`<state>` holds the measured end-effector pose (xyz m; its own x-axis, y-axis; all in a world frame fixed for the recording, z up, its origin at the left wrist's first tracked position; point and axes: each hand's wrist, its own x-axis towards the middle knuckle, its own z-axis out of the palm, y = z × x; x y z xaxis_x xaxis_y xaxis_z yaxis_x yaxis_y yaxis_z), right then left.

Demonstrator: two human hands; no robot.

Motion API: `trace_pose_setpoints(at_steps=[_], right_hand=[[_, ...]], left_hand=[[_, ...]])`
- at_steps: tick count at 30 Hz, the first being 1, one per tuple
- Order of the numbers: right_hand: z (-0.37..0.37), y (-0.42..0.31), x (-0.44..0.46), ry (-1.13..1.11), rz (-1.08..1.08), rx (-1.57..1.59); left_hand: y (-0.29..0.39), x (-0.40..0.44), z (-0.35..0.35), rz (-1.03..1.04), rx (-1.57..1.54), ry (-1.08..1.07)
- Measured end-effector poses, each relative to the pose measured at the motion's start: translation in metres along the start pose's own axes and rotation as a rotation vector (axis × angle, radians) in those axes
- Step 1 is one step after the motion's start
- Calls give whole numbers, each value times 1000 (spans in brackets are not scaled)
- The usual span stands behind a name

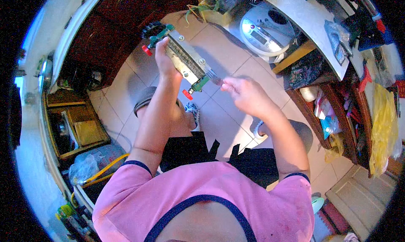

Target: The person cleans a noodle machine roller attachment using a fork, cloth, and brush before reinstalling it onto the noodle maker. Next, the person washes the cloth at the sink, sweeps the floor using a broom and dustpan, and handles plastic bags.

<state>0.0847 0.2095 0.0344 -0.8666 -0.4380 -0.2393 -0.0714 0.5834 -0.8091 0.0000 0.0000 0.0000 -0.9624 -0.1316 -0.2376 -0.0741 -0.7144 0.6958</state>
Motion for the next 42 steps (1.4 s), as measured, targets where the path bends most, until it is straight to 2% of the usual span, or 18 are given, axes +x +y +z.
trace_pose_setpoints(at_steps=[2, 6, 11, 15, 17, 18, 20, 24, 29, 33, 36, 38, 39, 41, 42], right_hand=[[3, -10, -3, 33, -41, -326], [23, 6, 8, 105, -92, -441], [31, 5, 7, 225, -121, -678], [33, 15, 11, 272, -181, -561], [28, 15, 12, 301, -161, -276], [27, 16, 12, 300, -160, -280], [26, 19, 13, 199, -137, -267], [33, 21, 16, 211, -112, -293], [45, 16, 13, 216, -42, -563], [47, 15, 17, 226, -100, -476], [24, 17, 12, 129, -84, -628], [6, 26, 10, 192, 70, -796], [-3, 26, 13, 194, 74, -784], [-14, 27, 14, 631, -2, -444], [-10, 26, 11, 633, 14, -439]], left_hand=[[1, 0, -1, -15, -55, -24], [0, 1, -3, -43, -64, -27], [0, -4, 5, 73, -24, 21], [3, 1, 0, 99, -23, 63], [3, 0, 2, 77, -60, 66], [0, 1, 1, 77, -64, 66], [-6, 4, -4, 112, 5, 111], [-8, 2, -5, 115, 30, 116], [-9, -1, 0, 149, 15, 122], [-15, 3, -6, 221, 97, 60], [-18, 3, -7, 221, 132, 55], [-18, 7, -10, 83, 172, 139], [-20, 10, -15, 79, 183, 137], [-26, 13, -23, -66, 280, 198], [-25, 6, -17, -170, 289, 196]])
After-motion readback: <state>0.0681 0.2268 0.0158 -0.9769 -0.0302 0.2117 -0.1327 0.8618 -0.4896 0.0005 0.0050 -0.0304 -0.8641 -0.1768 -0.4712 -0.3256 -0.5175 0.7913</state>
